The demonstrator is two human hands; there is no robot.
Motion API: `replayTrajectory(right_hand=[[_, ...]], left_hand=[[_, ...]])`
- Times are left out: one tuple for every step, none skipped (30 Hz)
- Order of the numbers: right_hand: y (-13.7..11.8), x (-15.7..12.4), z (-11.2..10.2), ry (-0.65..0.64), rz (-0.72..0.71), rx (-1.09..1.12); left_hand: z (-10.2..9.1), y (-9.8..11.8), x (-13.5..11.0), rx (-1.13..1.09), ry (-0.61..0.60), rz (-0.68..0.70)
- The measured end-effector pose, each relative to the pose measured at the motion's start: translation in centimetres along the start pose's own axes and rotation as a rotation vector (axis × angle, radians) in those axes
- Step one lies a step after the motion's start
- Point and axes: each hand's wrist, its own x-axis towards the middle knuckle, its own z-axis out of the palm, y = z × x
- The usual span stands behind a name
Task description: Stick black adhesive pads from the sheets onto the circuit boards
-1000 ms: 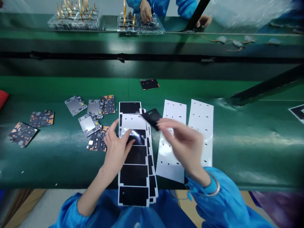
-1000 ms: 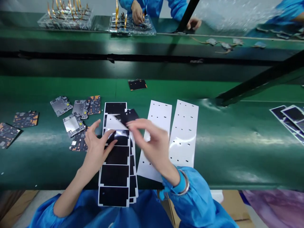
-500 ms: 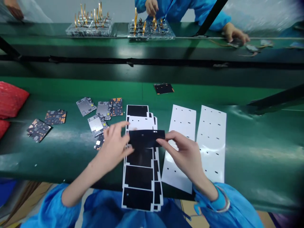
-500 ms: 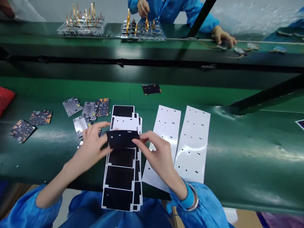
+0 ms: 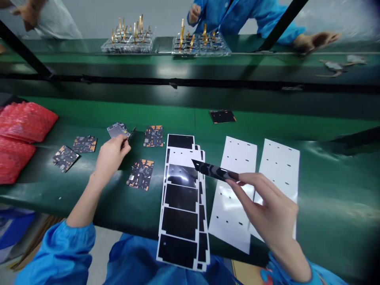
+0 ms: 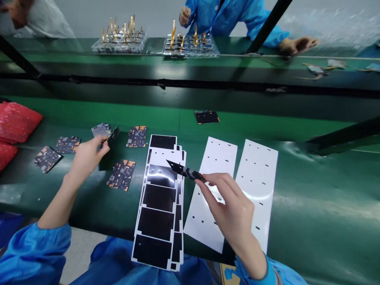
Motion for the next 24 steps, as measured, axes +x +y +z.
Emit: replayTrajectory(right_hand=[[0.0, 0.0, 0.0, -0.007, -0.001, 0.004], [0.0, -0.1, 0.0, -0.018, 0.0, 0.007], [0.0, -0.1, 0.0, -0.022, 0.001, 0.007], [0.0, -0.1, 0.0, -0.025, 0.003, 0.004], [0.0, -0.2, 0.1, -0.025, 0.005, 0.001], [0.0, -0.2, 0.1, -0.025, 0.005, -0.002], [0.0, -0.2, 0.1, -0.026, 0.006, -0.004], [0.0, -0.3, 0.2, -0.028, 0.006, -0.003], [0.0, -0.3, 0.2, -0.034, 0.003, 0.0], [0.1, -0.4, 0.2, -0.04, 0.001, 0.004], [0.1, -0.5, 0.3, -0.046, 0.002, 0.008], [0.1, -0.6, 0.3, -0.051, 0.007, 0.014], [0.1, -0.6, 0.2, -0.055, 0.021, 0.024], [0.1, -0.7, 0.2, -0.06, 0.047, 0.045], [0.1, -0.7, 0.2, -0.064, 0.09, 0.079], [0.0, -0.7, 0.2, -0.067, 0.145, 0.129], [-0.1, -0.6, 0.2, -0.065, 0.21, 0.192], [-0.3, -0.4, 0.2, -0.06, 0.279, 0.264], [-0.5, -0.3, 0.1, -0.057, 0.352, 0.336], [-0.7, -0.1, 0.0, -0.05, 0.424, 0.401], [-1.0, 0.1, -0.1, -0.042, 0.496, 0.457], [-1.2, 0.2, -0.2, -0.034, 0.562, 0.503], [-1.4, 0.4, -0.4, -0.028, 0.622, 0.544], [-1.5, 0.5, -0.5, -0.024, 0.672, 0.584]], left_hand=[[0.0, -1.0, 0.1, -0.069, 0.05, 0.005], [0.1, -2.0, 0.1, -0.135, 0.09, 0.014], [0.2, -2.9, 0.1, -0.188, 0.121, 0.024], [0.5, -3.5, 0.0, -0.226, 0.146, 0.033], [0.9, -4.1, -0.2, -0.251, 0.162, 0.039], [1.3, -4.4, -0.4, -0.265, 0.164, 0.04], [1.8, -4.5, -0.6, -0.265, 0.163, 0.03], [2.2, -4.5, -0.9, -0.253, 0.166, 0.009], [2.7, -4.3, -1.2, -0.235, 0.17, -0.018], [3.1, -4.1, -1.5, -0.214, 0.174, -0.042], [3.4, -3.7, -1.8, -0.193, 0.171, -0.058], [3.6, -3.4, -2.1, -0.175, 0.157, -0.062], [3.8, -3.0, -2.5, -0.161, 0.133, -0.053], [3.9, -2.7, -2.8, -0.151, 0.103, -0.039], [4.0, -2.4, -3.0, -0.146, 0.079, -0.028], [4.0, -2.3, -3.2, -0.145, 0.066, -0.027], [4.0, -2.2, -3.3, -0.152, 0.063, -0.033], [4.0, -2.2, -3.4, -0.166, 0.066, -0.042], [4.0, -2.2, -3.5, -0.184, 0.076, -0.052], [3.8, -2.2, -3.6, -0.207, 0.096, -0.057], [3.6, -2.2, -3.8, -0.234, 0.132, -0.048], [3.2, -2.1, -4.0, -0.267, 0.188, -0.02], [2.7, -1.9, -4.4, -0.307, 0.261, 0.026], [2.1, -1.5, -4.8, -0.356, 0.34, 0.09]])
